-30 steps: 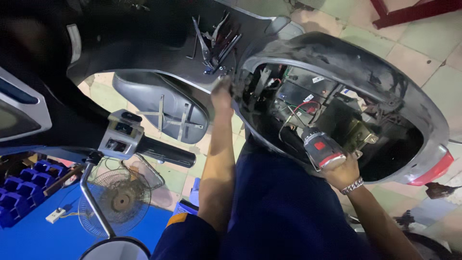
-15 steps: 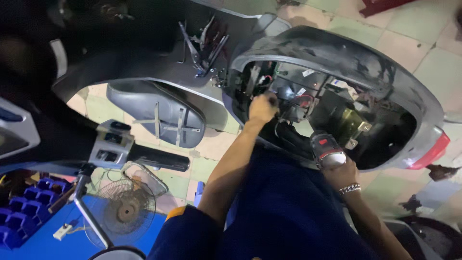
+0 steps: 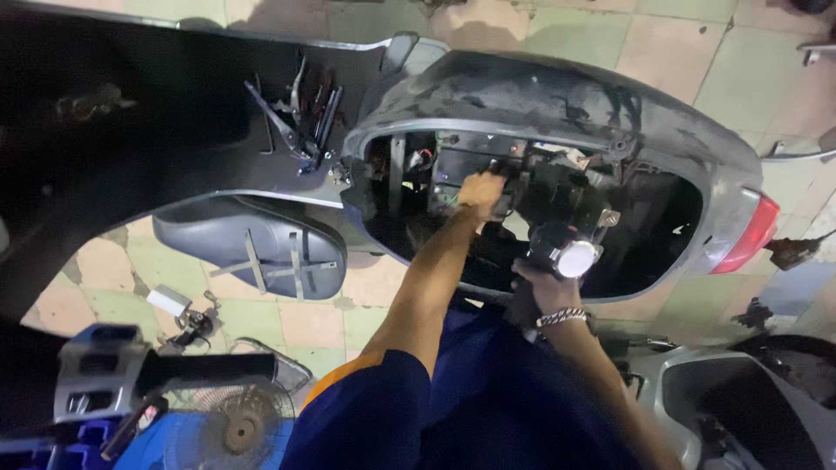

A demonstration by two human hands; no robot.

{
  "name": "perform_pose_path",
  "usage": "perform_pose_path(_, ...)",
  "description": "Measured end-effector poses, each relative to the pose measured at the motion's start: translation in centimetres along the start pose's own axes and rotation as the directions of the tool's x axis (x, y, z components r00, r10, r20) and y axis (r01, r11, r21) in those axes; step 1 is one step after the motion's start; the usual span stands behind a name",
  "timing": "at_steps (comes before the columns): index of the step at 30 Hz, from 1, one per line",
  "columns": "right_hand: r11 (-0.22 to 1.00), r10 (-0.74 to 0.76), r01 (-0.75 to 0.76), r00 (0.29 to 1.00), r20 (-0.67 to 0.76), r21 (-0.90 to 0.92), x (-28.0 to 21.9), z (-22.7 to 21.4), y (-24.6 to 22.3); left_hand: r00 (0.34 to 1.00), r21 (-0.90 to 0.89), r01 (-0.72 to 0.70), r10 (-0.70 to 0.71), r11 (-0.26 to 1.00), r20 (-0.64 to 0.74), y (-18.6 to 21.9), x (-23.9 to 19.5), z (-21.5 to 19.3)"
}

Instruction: The person works on the rear section of a scooter with the seat removed, using a power drill to remove and install screws on the battery and surrounding components. They also handle wires and other internal parts within the scooter's body.

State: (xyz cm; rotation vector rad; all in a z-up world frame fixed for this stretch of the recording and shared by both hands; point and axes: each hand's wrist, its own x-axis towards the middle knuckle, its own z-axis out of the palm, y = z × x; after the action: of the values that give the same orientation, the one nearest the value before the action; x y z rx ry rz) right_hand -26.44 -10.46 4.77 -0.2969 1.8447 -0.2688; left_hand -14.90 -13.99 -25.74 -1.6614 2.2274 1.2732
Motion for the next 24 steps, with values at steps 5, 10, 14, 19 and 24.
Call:
perform_pose_path(5,0.952,0.159,-0.13,0.983,-0.086,0.278,-0.7,1.7,0.6,0.947,0.146,-0.31,0.292,0.939,0.137,-1.0,2.2,-2.1)
perform_pose_path(10,0.867,0.206,-0.148,0.976,-0.07,0.477,-1.3,3.0,0.6,0.841,0.148,-0.522,0.477,0.84,0.256,-1.7,3.0,-3.5)
perform_pose_path(14,0.726,0.333,-0.227,0.942,-0.043,0.649,-1.6,4.3,-0.8,0.855,0.162,-0.485,0.426,0.86,0.297,-2.2,5.0,-4.0)
perform_pose_path(19,0.655,0.283,-0.038,0.939,-0.198,0.755,-0.3,7.0,0.2,0.817,0.214,-0.563,0.499,0.798,0.29,-2.8,5.3,-2.7)
perform_pose_path(24,0.738,0.327,-0.096,0.917,-0.229,0.668,1.7,7.5,1.0,0.874,0.197,-0.448,0.38,0.872,0.304,-1.8,7.8,-3.6)
